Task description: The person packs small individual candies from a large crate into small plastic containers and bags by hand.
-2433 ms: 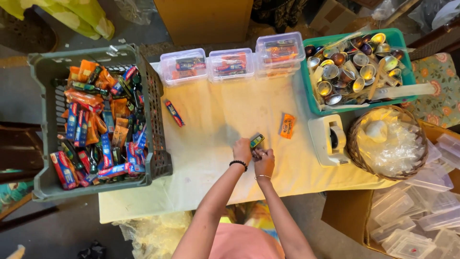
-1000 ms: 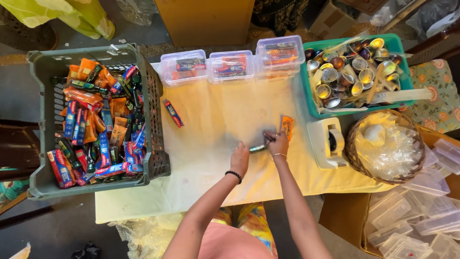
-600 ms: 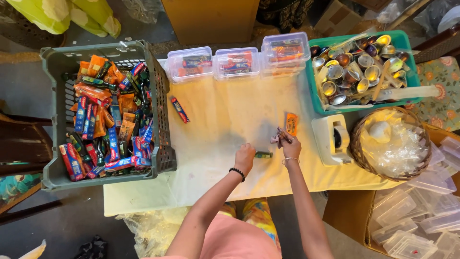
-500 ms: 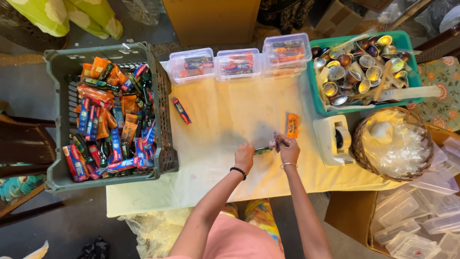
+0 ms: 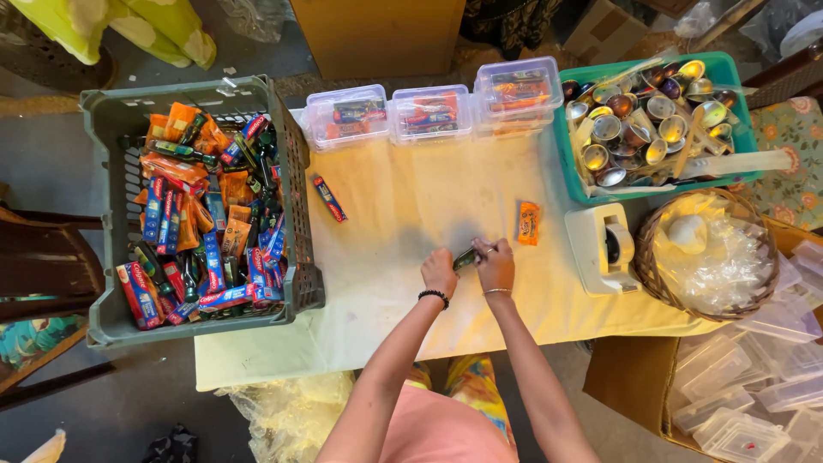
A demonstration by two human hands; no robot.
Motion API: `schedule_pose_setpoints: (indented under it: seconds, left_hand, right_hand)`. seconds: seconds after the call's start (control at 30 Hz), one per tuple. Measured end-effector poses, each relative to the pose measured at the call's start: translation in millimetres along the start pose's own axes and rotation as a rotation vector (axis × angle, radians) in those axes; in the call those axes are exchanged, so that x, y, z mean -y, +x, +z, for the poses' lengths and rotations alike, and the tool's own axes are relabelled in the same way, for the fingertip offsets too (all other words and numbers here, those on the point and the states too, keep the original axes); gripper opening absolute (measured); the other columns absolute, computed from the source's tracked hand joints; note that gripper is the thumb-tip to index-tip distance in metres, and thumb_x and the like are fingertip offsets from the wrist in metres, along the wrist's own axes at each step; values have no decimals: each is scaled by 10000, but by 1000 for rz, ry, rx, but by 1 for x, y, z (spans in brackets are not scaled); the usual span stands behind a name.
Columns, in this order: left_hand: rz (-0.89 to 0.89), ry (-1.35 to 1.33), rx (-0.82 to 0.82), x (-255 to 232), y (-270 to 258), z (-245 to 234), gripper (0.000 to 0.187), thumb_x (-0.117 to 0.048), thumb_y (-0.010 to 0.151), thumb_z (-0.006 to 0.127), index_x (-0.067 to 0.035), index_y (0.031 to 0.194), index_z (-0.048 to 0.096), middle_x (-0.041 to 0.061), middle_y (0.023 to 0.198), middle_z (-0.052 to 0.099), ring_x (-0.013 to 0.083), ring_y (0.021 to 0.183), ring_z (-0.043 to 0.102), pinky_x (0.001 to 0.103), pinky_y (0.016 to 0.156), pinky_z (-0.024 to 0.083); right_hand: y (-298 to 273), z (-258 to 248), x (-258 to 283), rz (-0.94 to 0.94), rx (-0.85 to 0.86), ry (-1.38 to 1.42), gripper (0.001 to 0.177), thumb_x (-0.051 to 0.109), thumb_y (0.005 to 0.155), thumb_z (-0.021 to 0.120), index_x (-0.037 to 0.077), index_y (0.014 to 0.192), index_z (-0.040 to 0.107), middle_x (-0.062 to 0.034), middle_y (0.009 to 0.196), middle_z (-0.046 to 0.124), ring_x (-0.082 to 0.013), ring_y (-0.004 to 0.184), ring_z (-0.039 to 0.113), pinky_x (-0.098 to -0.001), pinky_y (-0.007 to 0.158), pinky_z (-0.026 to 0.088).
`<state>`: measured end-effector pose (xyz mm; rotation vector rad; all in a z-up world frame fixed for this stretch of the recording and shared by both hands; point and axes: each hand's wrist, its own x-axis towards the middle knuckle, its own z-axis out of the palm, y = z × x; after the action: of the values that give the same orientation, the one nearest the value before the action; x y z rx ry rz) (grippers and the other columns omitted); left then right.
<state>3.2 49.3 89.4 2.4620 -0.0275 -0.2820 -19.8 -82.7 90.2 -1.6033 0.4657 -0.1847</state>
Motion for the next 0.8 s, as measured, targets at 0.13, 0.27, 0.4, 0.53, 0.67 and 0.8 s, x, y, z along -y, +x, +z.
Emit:
schedule_pose_setpoints:
  seconds: [0.13,0.27,0.4,0.53,0.67,0.8]
  left_hand:
    - [-39,21,10,7,-3,12,151,-60,709,854,-17,747,715,210,831,694,406,848,702,478,700,579]
    - [55,7,-47,6,-12,11,63,-6,782,782,-55,776,743,194,845,701,397,858,700,484,696,578]
    - [88,164,-30,8,-12,15,109,-25,728,815,-28,780,719,202,915,680,395,915,674,477,724,571]
    - [8,-3,34,-1,-22,-12,206,-51,757,811,-35,917,682,180,1000,645,388,987,638,486,799,540]
    - [-86,-120,25,5,-27,-21,288,-131,785,832,-47,997,656,167,1046,609,392,1020,610,475,845,521]
    - [12,-145,-27,13,-31,-22,246,-142,753,844,-33,903,683,181,966,654,392,952,631,467,801,532]
  right_hand:
    - [-28,8,24,-499,75,-915,309,7,853,728,209,1078,793,-74,926,634,-265,893,659,-380,722,565]
    - [-17,-2,32,-589,191,-873,358,-21,731,727,174,1013,828,-78,939,652,-308,881,649,-398,702,562]
    - [9,-8,27,-80,79,-508,203,63,900,700,203,1020,784,-38,982,629,-235,782,687,-381,690,563]
    - [3,-3,42,-312,-34,-847,330,58,749,817,202,1046,831,-101,896,589,-265,807,631,-395,745,555]
    - [-3,-3,31,-351,-80,-863,360,19,726,805,173,1050,833,-95,882,592,-263,809,635,-381,738,554]
    - [-12,-4,25,-273,-81,-693,337,-37,794,731,141,1067,817,-73,950,620,-194,794,680,-330,685,565]
